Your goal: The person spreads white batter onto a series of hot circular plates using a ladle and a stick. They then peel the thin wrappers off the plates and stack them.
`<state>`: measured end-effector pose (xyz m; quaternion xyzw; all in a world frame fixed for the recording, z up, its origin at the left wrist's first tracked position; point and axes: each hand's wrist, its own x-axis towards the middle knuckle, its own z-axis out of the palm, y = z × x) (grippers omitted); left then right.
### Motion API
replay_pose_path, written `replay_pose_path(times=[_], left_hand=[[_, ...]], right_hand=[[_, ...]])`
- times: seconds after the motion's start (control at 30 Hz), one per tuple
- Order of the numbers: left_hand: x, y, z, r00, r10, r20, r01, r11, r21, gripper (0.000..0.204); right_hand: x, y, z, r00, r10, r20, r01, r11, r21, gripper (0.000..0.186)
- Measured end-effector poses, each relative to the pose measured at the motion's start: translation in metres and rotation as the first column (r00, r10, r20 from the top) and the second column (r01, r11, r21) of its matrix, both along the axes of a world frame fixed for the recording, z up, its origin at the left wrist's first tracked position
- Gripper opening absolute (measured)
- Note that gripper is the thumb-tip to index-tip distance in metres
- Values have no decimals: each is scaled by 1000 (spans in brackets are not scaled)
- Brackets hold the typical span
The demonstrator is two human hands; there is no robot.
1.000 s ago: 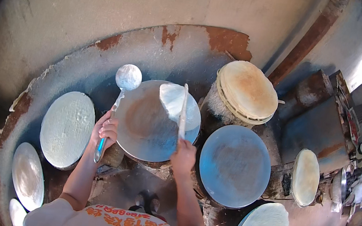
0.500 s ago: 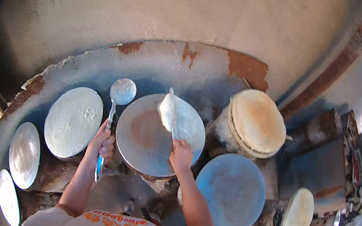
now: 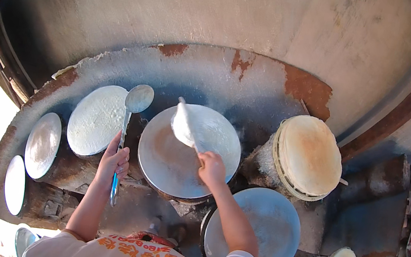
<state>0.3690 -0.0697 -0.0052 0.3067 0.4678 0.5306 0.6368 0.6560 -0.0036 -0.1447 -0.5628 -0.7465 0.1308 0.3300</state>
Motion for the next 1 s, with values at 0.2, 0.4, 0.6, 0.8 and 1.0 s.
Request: replay_pose_path(times=[0.2,0.4,0.6,0.8,1.0], left_hand=[[-23,-2,1,990,44,-136,-44,999,1,63],[-16,5,-18,977,73,-201,-75,997,-6,62],[-40,-10,-23,927,-12,-374,-19,997,-78,61],[-34,-10,-28,928,37,-371,-83,990,-110,60],[-48,-13,-28,898,-6,-439,-46,993,-107,61]], right_hand=[[41,-10,25,984,174,-47,-177,981,-73,38],[18,39,12,993,119,-14,-119,992,-36,35],[46,25,19,950,290,-113,-307,932,-192,31],[0,31,19,937,350,-15,-349,933,-86,30],[39,38,31,957,230,-178,-275,913,-300,35]])
